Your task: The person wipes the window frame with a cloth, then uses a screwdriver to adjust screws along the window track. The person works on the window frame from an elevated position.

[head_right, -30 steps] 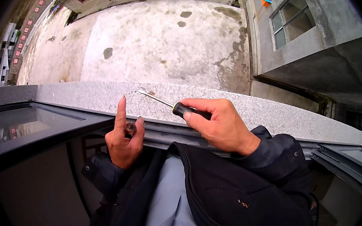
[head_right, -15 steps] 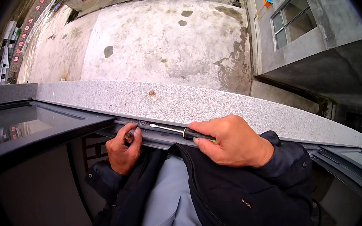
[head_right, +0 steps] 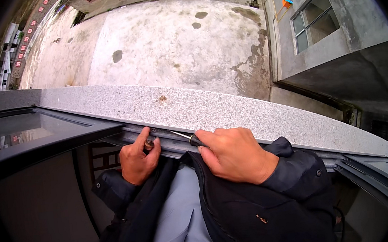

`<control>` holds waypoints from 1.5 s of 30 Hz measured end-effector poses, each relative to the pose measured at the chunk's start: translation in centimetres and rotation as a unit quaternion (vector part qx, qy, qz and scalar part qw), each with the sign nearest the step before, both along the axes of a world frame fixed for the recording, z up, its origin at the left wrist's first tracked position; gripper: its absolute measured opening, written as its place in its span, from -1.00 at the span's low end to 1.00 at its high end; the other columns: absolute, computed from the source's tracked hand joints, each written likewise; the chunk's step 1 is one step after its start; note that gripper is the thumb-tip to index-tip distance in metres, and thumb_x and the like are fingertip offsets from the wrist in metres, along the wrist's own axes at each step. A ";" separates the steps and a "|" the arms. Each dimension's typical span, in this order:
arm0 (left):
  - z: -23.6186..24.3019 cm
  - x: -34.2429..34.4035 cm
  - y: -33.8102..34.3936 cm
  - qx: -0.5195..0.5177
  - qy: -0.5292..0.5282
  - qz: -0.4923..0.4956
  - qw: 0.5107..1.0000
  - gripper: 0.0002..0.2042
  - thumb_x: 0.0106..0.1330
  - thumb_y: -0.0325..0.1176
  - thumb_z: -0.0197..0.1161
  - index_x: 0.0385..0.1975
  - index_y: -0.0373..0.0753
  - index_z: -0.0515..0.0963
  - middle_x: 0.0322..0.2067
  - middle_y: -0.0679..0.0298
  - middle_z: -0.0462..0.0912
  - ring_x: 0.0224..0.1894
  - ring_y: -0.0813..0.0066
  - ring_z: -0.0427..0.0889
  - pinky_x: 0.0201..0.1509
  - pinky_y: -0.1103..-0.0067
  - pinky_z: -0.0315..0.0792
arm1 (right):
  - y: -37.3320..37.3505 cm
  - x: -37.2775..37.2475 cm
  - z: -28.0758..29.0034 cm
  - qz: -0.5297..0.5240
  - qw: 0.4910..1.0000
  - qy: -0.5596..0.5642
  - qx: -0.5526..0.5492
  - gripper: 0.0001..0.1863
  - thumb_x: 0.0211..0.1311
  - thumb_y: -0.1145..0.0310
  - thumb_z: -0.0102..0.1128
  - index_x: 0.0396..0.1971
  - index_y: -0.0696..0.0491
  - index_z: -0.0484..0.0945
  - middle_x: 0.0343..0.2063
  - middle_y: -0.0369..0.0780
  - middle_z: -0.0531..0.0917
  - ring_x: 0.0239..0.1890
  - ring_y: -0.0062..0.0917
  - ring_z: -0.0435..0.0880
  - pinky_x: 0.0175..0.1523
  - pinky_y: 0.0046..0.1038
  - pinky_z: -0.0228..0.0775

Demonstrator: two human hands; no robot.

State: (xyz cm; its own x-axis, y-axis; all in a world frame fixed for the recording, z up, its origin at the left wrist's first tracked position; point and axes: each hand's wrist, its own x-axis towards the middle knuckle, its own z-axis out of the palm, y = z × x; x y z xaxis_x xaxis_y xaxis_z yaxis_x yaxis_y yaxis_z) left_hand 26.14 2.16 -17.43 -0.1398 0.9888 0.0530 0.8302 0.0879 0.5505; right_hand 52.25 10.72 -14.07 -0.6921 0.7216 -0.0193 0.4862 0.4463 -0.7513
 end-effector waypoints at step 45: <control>1.2 0.7 1.4 0.082 0.040 -0.033 0.995 -0.37 0.27 -0.39 0.46 0.35 -0.36 0.45 -0.67 0.23 0.62 -0.66 0.21 0.65 -0.55 0.42 0.49 | 1.6 -0.5 -0.1 -0.078 0.951 0.143 -0.263 -0.64 0.35 0.45 0.32 0.08 0.29 0.66 -0.27 -0.04 0.81 -0.29 -0.44 0.80 -0.20 -0.45 0.59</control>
State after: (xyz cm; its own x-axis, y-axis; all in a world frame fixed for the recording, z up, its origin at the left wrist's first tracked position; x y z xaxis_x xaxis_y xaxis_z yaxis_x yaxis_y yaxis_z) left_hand 26.87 3.53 -16.20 -0.0630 0.9728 0.2227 0.8733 -0.0542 0.4841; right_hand 51.79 12.35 -14.19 -0.6088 0.7582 -0.2336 0.2580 -0.0892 -0.9620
